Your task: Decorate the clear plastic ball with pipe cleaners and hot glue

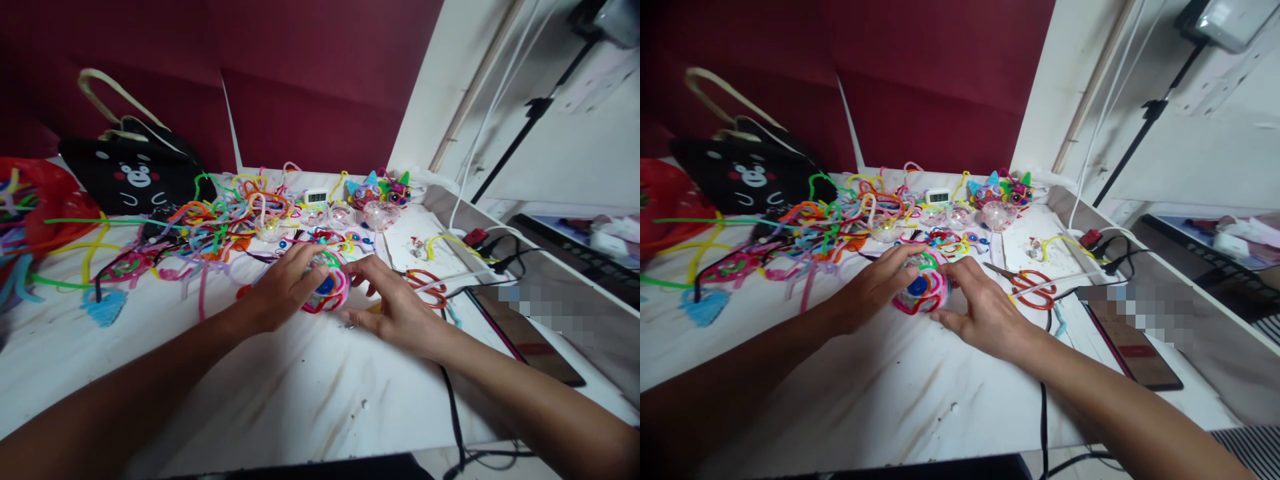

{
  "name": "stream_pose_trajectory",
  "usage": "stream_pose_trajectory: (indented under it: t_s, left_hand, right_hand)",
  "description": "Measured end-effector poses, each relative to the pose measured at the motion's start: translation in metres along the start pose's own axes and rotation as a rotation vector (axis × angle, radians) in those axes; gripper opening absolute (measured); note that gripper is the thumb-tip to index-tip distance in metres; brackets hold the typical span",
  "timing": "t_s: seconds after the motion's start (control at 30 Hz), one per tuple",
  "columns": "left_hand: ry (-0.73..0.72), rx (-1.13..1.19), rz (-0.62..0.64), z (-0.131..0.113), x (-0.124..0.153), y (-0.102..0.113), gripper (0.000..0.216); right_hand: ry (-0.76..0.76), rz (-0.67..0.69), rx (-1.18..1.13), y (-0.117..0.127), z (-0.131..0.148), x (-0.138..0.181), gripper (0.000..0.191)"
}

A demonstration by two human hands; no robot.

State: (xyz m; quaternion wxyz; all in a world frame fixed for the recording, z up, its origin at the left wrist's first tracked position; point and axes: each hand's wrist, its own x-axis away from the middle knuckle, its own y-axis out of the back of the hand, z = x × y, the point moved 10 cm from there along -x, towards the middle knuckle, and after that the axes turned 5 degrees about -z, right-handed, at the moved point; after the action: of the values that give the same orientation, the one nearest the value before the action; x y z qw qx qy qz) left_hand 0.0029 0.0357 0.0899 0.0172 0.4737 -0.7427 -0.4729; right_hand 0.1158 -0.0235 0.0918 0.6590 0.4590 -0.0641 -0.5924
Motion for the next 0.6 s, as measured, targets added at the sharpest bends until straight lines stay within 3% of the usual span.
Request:
stream_pose_trajectory:
  t_s: [0.27,0.6]
  left_hand:
    - [-0.084,-0.041,0.023,0.008,-0.001,0.003,0.037]
    - [0.154,0.045,0.007,0.015,-0.003,0.002,0.049]
  right_hand:
    - [0.002,0.001,0.011,0.000,-0.005,-0.005,0.041]
    - [-0.028,-0.080,0.053,0.001,-0.003,0.000,0.035]
